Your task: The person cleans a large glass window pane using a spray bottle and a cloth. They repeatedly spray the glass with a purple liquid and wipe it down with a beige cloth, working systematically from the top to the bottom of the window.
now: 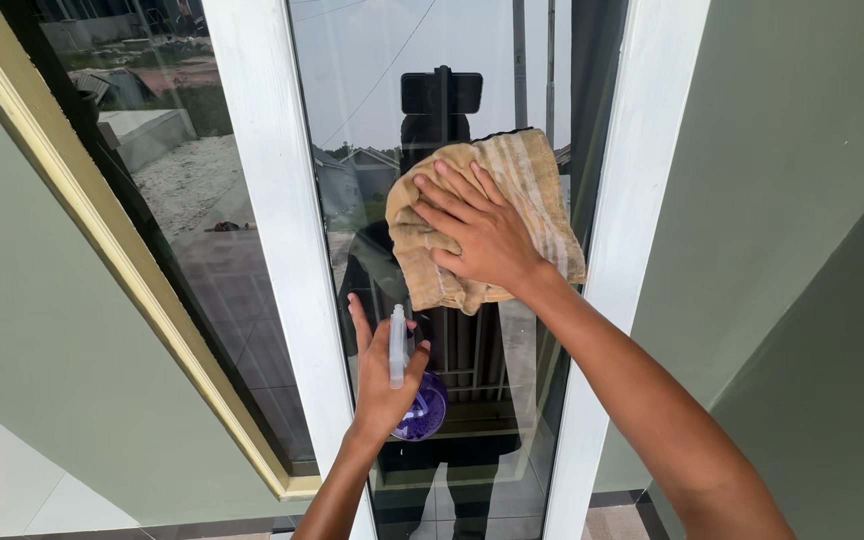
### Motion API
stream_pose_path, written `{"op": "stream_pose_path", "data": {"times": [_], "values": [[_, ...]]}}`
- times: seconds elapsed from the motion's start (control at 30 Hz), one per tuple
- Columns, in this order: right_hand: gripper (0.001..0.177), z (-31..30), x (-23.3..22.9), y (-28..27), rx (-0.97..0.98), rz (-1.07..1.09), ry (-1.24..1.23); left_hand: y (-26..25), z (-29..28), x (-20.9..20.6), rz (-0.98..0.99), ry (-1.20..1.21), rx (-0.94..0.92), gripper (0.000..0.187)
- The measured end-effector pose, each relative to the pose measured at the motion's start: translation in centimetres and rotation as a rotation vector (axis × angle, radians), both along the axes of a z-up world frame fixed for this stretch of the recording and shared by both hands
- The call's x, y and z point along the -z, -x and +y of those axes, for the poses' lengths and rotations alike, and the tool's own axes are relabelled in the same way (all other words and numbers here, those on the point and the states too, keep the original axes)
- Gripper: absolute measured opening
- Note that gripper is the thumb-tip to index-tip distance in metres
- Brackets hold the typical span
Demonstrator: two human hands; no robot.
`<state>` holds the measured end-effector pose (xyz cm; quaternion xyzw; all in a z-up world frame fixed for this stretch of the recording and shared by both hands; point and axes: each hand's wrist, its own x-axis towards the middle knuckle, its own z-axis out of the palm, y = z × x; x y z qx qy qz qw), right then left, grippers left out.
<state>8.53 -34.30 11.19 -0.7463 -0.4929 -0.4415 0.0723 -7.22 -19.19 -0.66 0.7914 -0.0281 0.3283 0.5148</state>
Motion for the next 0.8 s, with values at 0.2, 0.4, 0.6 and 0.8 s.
{"op": "stream_pose_path", "data": {"times": [0.2, 0.4, 0.6, 0.8], "values": [[0.054, -7.4, -3.2, -4.1, -0.108, 0.032, 0.233, -1.0, -1.0, 0.2, -0.015, 0.04, 0.043, 0.026], [0.056, -12.8, -7.5, -4.0, 0.253, -0.011, -0.11, -0.9, -1.0, 0.0, 0.05, -0.027, 0.031, 0.022], [0.061, -11.4, -2.6, -2.6, 0.381, -0.006, -0.533, -0.8, -0.4, 0.8, -0.022, -0.089, -0.009, 0.019], [0.071, -10.6, 5.0, -0.2, 0.459, 0.157, -0.756, -0.7, 0.4, 1.9, -0.051, 0.003, 0.048, 0.019]]}}
